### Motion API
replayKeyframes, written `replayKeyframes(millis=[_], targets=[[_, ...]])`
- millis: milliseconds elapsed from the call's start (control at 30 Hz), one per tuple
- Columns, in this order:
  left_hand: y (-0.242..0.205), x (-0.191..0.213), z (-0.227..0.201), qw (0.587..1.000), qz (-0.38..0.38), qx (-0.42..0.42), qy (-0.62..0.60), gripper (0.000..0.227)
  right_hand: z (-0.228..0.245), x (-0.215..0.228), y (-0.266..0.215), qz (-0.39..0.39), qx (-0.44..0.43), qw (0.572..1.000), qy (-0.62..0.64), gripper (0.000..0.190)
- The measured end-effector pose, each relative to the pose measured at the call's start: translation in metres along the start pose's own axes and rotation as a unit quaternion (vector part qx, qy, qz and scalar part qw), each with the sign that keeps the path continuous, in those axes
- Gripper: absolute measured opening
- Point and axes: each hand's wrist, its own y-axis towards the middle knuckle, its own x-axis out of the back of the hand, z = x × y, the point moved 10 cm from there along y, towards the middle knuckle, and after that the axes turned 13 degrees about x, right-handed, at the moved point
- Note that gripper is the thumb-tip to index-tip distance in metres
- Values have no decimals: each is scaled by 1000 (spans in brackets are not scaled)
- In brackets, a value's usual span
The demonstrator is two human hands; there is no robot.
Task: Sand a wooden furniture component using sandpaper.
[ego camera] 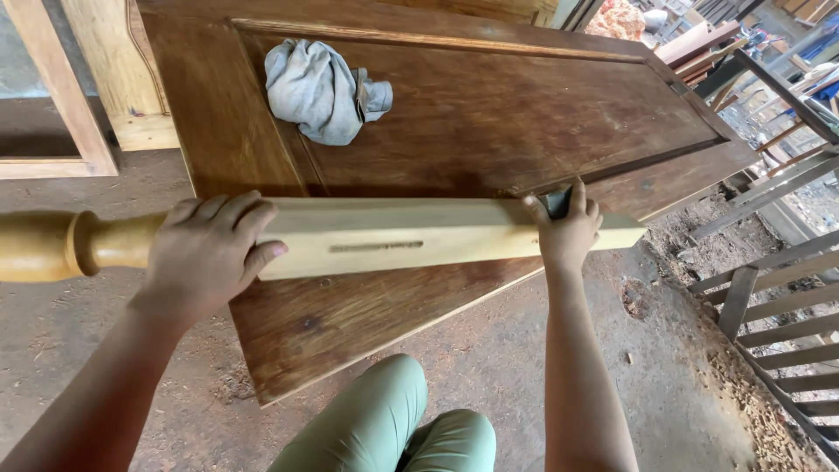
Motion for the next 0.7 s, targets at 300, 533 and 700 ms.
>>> replayKeyframes(millis=[300,533,700], targets=[[-5,-18,3,987,149,13,62,83,7,-29,-6,128,12,986,-106,107],[-10,-40,13,955,293,39,34,95,20,-35,-2,192,29,966,-168,101],[-29,-26,6,958,285,30,-2,89,19,-41,0,197,41,968,-147,88]])
